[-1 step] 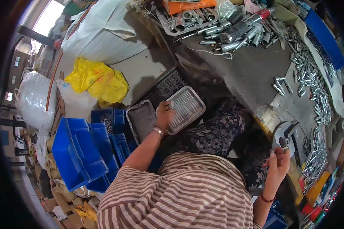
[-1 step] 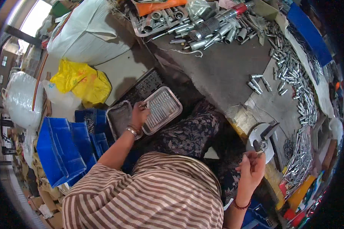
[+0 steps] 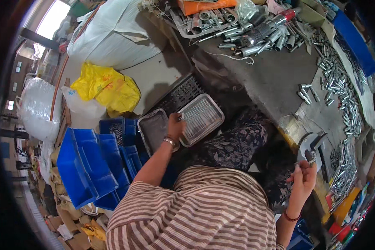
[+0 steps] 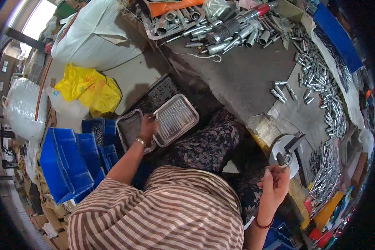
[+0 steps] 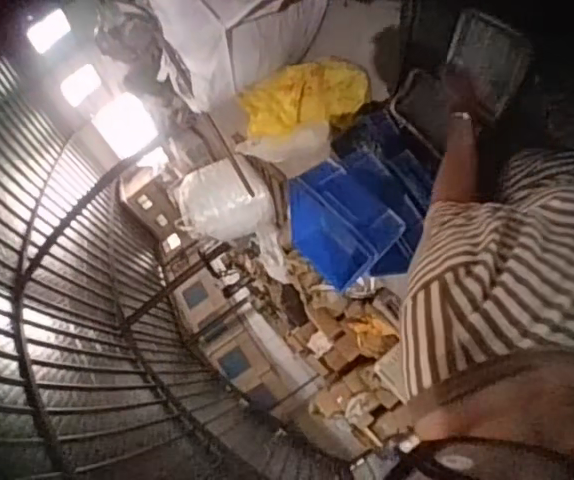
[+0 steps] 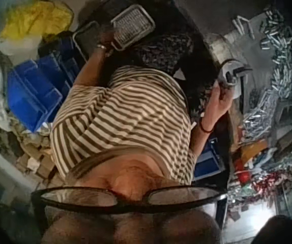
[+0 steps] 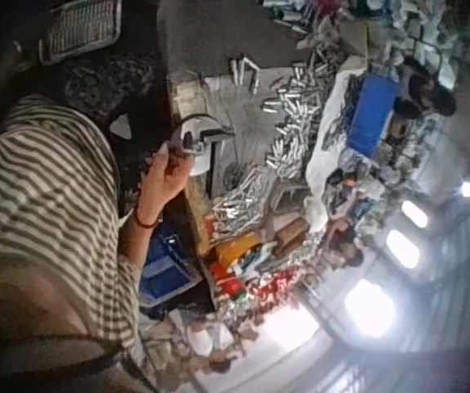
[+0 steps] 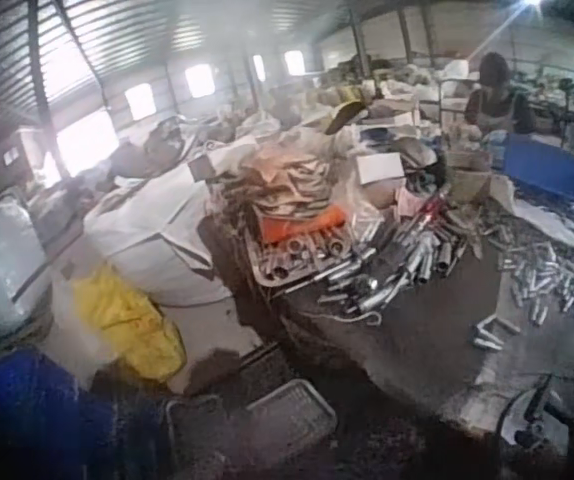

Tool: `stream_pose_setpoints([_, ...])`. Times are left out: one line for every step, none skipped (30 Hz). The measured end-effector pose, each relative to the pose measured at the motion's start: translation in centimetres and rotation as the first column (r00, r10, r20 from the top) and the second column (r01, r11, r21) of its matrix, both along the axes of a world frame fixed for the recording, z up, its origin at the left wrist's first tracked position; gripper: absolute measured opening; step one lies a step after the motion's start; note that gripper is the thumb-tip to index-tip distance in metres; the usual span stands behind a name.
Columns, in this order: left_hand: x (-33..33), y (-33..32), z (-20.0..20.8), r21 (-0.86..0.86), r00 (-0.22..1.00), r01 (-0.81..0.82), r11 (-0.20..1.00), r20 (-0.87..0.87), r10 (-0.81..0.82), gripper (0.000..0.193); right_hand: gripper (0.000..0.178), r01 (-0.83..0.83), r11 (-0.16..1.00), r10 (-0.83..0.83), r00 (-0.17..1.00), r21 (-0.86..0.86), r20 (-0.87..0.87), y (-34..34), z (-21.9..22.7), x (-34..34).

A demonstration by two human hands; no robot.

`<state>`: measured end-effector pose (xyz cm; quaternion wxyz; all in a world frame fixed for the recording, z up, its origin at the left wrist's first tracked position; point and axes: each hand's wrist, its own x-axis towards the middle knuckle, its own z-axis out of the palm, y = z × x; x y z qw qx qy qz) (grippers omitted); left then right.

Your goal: The person assembles metal components by inserting pins into metal sleeves, hammering them securely on a metal fixture with a small hammer, and placing the completed parts into a tray.

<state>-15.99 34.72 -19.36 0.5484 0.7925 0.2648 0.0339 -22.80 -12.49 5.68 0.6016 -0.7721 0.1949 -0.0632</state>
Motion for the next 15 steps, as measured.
stream_pose_setpoints([-0.8,2.9,-2.4,0.052,0.990,-0.037,0.998,-0.135,0.044,0.044,0.035,0.005,1.000,-0.005,1.000,0.006,-0.015,0.0,0.0,0.1])
stream_pose_setpoints([-1.4,4.8,-3.9,0.111,0.960,-0.065,0.992,-0.263,0.092,0.041,0.035,0.011,1.000,-0.010,1.000,0.013,-0.027,0.0,-0.1,0.1])
stream_pose_setpoints([-2.1,6.0,-5.2,0.114,0.959,-0.066,0.991,-0.267,0.095,0.041,0.035,0.009,1.000,-0.008,0.999,0.016,-0.031,0.1,-0.1,0.1])
stream_pose_setpoints([-2.4,6.6,-5.9,0.193,0.948,-0.036,0.981,-0.305,0.095,0.041,0.036,0.012,1.000,-0.011,1.000,0.023,-0.022,0.4,0.1,0.2])
stream_pose_setpoints([-2.8,7.1,-6.7,0.270,0.935,-0.003,0.963,-0.342,0.099,0.040,0.036,0.013,0.999,-0.013,1.000,0.030,-0.012,0.5,0.1,0.2])
stream_pose_setpoints([-2.5,6.6,-6.9,0.263,0.935,0.002,0.965,-0.344,0.092,0.040,0.036,0.019,1.000,-0.018,1.000,0.023,-0.014,0.5,0.1,0.1])
stream_pose_setpoints([-2.1,6.0,-7.1,0.298,0.926,-0.006,0.954,-0.359,0.118,0.038,0.037,0.005,1.000,-0.005,1.000,0.023,-0.006,0.4,0.1,0.1])
stream_pose_setpoints([-1.8,5.6,-7.2,0.335,0.916,-0.014,0.942,-0.373,0.147,0.035,0.038,-0.010,1.000,0.010,1.000,0.024,0.002,0.4,0.1,0.0])
stream_pose_setpoints([-1.4,5.6,-7.2,0.335,0.916,-0.015,0.942,-0.373,0.147,0.035,0.038,-0.010,1.000,0.010,1.000,0.024,0.002,0.4,0.0,-0.1])
stream_pose_setpoints([-1.1,5.6,-7.1,0.297,0.876,-0.011,0.955,-0.458,0.152,0.035,0.038,0.000,1.000,0.000,1.000,0.024,0.009,0.4,0.0,-0.1])
stream_pose_setpoints([-0.8,5.7,-7.0,0.260,0.827,-0.011,0.965,-0.540,0.155,0.036,0.039,0.009,1.000,-0.009,1.000,0.025,0.016,0.5,-0.1,-0.1])
stream_pose_setpoints([-0.7,5.7,-7.0,0.261,0.827,-0.012,0.965,-0.540,0.157,0.036,0.039,0.007,1.000,-0.008,1.000,0.026,0.015,0.4,-0.2,-0.1])
stream_pose_setpoints([-0.6,5.7,-6.9,0.263,0.817,0.001,0.965,-0.556,0.151,0.036,0.040,-0.001,1.000,0.001,1.000,0.021,0.004,0.2,-0.3,0.0])
stream_pose_setpoints([-0.5,5.7,-6.9,0.266,0.807,0.014,0.964,-0.572,0.146,0.035,0.041,-0.011,1.000,0.011,1.000,0.017,-0.006,0.1,-0.3,0.1])
stream_pose_setpoints([0.0,4.9,-6.4,0.260,0.807,0.019,0.965,-0.574,0.139,0.035,0.041,-0.006,1.000,0.006,1.000,0.011,-0.007,0.1,-0.3,0.0])
